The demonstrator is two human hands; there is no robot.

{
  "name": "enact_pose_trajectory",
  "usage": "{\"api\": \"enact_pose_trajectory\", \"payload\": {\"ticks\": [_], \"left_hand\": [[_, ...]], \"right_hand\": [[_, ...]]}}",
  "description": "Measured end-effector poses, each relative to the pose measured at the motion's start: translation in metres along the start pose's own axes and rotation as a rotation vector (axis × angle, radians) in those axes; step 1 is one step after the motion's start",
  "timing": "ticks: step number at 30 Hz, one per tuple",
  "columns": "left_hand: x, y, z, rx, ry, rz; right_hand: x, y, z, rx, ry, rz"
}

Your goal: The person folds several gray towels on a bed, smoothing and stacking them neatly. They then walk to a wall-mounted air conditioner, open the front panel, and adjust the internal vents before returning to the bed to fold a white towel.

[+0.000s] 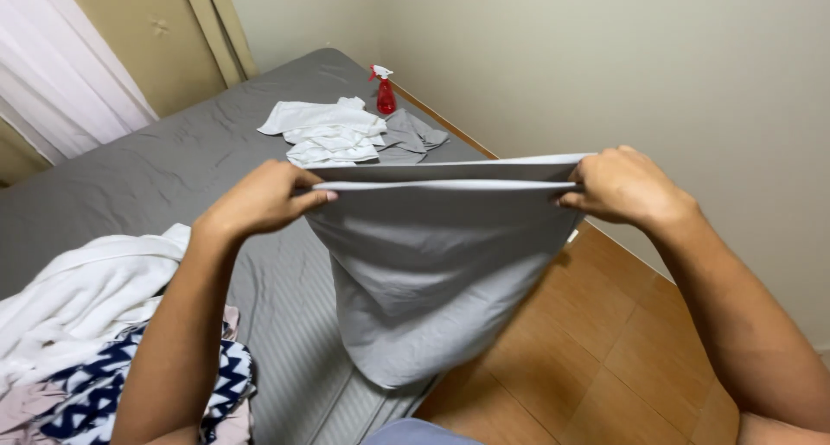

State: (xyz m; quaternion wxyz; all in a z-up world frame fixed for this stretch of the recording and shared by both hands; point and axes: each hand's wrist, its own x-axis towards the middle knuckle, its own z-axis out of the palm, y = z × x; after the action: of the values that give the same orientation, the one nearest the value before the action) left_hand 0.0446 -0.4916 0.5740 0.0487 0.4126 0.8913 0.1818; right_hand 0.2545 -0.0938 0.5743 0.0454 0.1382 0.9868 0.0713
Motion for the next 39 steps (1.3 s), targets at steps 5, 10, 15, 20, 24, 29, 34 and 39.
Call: {"api": "enact_pose_trajectory", "payload": {"ticks": [5, 10, 15, 20, 24, 29, 34, 39], "left_hand": [[0.009, -0.047, -0.041, -0.068, 0.185, 0.134], [0.005, -0.066, -0.06, -0.29, 0.175, 0.102], [0.005, -0.056, -0.07, -0.003, 0.099, -0.065], [0.004, -0.088, -0.067, 0.032, 0.172, -0.102], [0.0, -0.104, -0.074, -0.086, 0.278, -0.047], [0.002, -0.11, -0.082, -0.086, 0.333, -0.018], [0.001, -0.114, -0.079, -0.032, 0.457, 0.18], [0.002, -0.114, -0.069, 0.044, 0.671, 0.021]], "right_hand": [[0.028, -0.019, -0.024, 0.257, 0.093, 0.006], [0.044, -0.029, -0.03, 0.425, 0.215, -0.015], [0.049, -0.054, -0.051, 0.457, 0.127, 0.035], [0.071, -0.041, -0.033, 0.688, 0.223, -0.115], [0.081, -0.026, -0.035, 0.896, 0.211, -0.233], [0.085, -0.027, -0.043, 0.811, 0.182, -0.101], [0.101, -0.019, -0.032, 0.847, 0.18, -0.047], [0.12, -0.014, -0.01, 0.774, 0.43, -0.249]]}}
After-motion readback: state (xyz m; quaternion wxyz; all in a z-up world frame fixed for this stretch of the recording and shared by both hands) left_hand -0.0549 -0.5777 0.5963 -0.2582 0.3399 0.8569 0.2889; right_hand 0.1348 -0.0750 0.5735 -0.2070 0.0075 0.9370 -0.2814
